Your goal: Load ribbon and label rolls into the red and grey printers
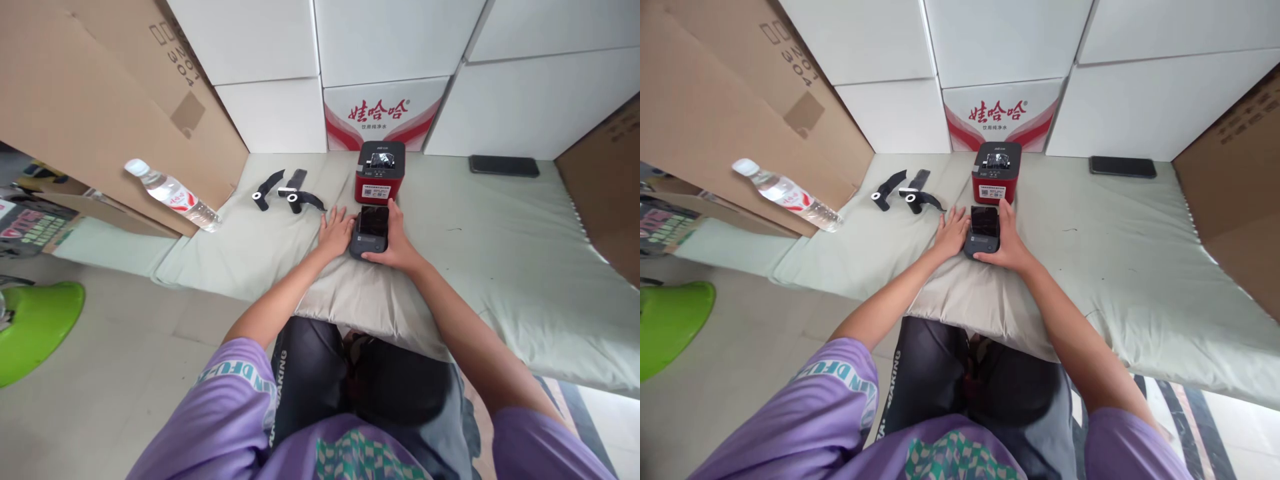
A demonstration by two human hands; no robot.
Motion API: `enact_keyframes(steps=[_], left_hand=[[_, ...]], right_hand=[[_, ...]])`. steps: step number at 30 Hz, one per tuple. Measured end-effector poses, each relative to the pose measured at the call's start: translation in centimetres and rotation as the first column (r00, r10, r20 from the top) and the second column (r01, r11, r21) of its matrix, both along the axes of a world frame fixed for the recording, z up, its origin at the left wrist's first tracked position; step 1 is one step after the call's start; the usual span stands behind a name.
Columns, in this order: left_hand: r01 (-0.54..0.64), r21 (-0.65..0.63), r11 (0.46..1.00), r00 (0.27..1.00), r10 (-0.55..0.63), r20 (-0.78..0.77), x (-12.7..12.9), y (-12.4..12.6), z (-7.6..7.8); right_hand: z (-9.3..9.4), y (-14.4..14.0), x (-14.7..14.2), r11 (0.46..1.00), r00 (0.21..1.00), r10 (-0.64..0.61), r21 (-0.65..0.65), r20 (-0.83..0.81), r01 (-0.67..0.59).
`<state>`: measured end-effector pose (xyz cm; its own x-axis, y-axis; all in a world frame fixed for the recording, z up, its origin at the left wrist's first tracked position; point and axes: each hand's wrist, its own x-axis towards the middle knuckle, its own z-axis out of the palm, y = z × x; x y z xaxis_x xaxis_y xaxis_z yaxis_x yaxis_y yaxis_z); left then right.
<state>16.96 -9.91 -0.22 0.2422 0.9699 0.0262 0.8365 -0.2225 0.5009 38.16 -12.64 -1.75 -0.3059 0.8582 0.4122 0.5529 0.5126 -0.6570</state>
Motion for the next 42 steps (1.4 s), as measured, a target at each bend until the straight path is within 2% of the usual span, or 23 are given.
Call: enact_keyframes(steps=[12,21,30,38,42], left_hand=[[-0.010,0.037,0.999,1.000,0.010,0.005,0.2,-0.3,-0.2],[0.004,-0.046,0.999,0.989,0.003,0.147,-0.2,0.4,-0.4],[0.020,-0.153,0.988,0.998,-0.012,0.056,0.2,0.2,0.9],[0.010,-0.205,0.979,0.999,-0.002,0.043,0.6,0.6,1.2],[0.009,-0.217,0.976,1.000,-0.006,0.013,0.6,0.6,1.4]], right_hand=[[1.1,0.2,-0.2,0.995,0.996,-0.068,-0.082,-0.050,0.064],[1.3,0.2,-0.3,0.992,0.995,-0.091,-0.094,-0.031,0.088],[2.1,-0.7,-0.1,0.987,0.989,-0.143,-0.068,0.046,0.146],[3.1,-1.0,-0.4,0.965,0.985,-0.169,-0.204,-0.014,0.163],[2.1,-0.6,0.0,0.988,0.992,-0.123,-0.097,-0.033,0.119]])
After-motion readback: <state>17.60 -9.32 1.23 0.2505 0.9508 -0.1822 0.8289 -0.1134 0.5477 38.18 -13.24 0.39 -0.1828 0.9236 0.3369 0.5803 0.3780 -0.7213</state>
